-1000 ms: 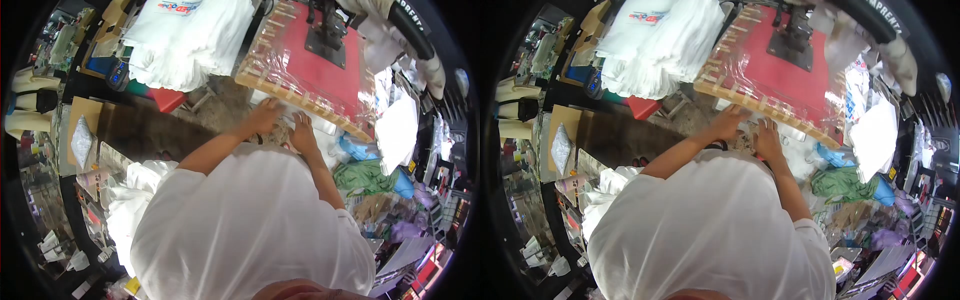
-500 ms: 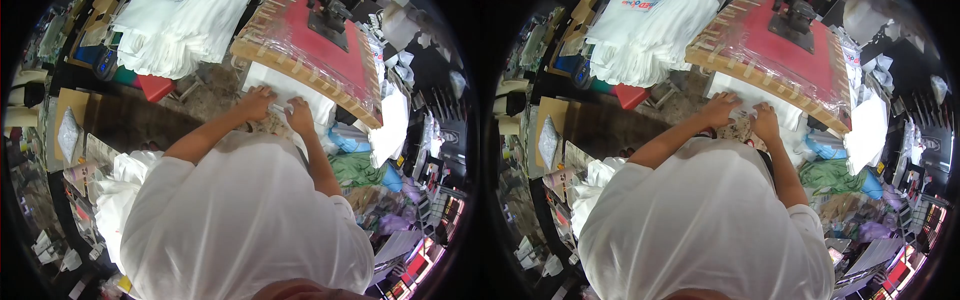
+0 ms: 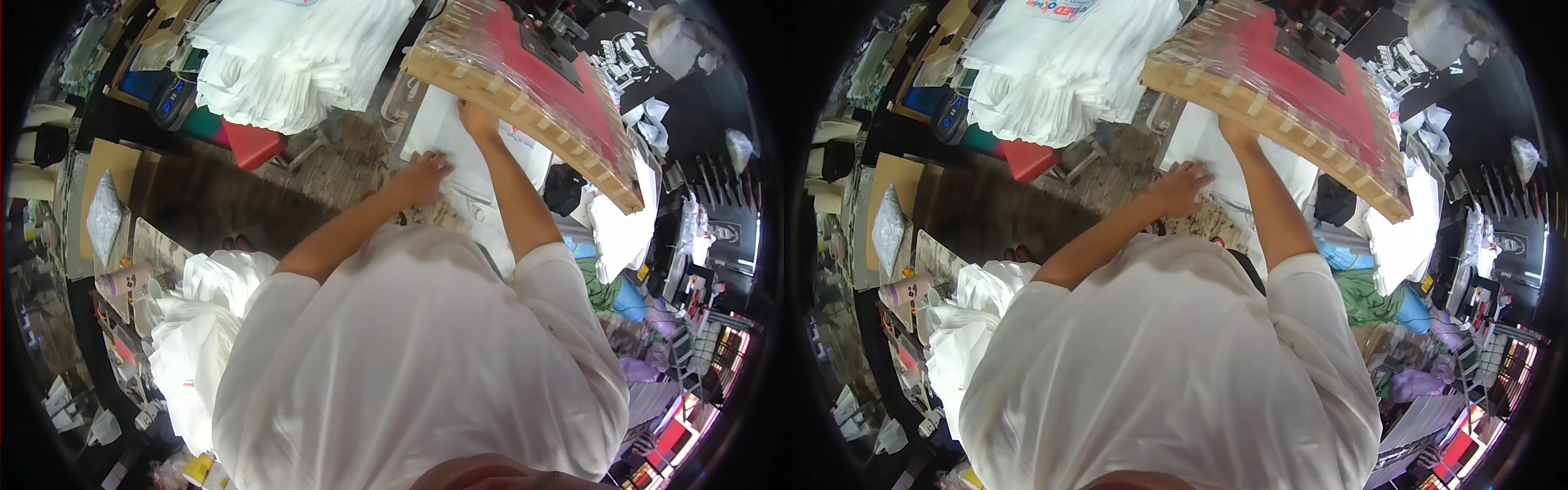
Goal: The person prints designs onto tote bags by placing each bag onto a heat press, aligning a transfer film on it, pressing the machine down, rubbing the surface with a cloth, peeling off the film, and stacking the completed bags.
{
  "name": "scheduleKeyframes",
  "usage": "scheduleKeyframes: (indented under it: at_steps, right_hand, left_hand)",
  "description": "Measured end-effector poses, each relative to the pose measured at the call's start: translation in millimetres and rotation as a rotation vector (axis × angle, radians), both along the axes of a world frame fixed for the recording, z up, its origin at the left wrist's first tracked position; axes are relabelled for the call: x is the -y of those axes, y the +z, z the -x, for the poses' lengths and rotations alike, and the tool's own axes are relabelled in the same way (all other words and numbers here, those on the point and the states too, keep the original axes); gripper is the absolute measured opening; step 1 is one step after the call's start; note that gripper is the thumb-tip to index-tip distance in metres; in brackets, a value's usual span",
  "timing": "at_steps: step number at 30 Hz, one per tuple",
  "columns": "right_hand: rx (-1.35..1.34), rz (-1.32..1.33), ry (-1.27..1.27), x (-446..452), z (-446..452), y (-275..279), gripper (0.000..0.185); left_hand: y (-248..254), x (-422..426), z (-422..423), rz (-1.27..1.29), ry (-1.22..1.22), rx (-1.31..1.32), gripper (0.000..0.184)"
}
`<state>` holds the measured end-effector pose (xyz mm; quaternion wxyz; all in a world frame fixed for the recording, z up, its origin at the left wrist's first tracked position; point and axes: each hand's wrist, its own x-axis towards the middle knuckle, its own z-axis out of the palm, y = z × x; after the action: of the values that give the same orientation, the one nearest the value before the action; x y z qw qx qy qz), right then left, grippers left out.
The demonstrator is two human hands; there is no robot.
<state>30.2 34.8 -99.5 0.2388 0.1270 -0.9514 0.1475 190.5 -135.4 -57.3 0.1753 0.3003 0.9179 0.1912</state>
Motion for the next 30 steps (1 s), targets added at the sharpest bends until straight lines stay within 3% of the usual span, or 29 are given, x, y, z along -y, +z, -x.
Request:
scheduleKeyframes:
  at_steps: [4,7,10,15,30]
  right_hand:
    - [0.132,-0.057,0.029,1,21,-5,0.014]
    - [0.04,-0.135,0.104,-1,36,-12,0.012]
    - [-0.004,-0.041,0.007,1,41,-7,0.011]
    - [0.529,-0.113,0.082,12,-2,47,0.025]
    - [0.52,-0.06,0.102,17,-10,51,0.027]
  left_hand:
    - [-2,1,1,-0.02,0.013,0.035,0.073]
    - [0,0,1,-0.033,0.03,0.053,0.074]
    - [-1,0,1,-0.041,0.032,0.063,0.074]
    - [-3,-1,1,-0.06,0.038,0.07,0.074]
    - [-7,-6,1,-0.033,0.038,-0.027,0.075]
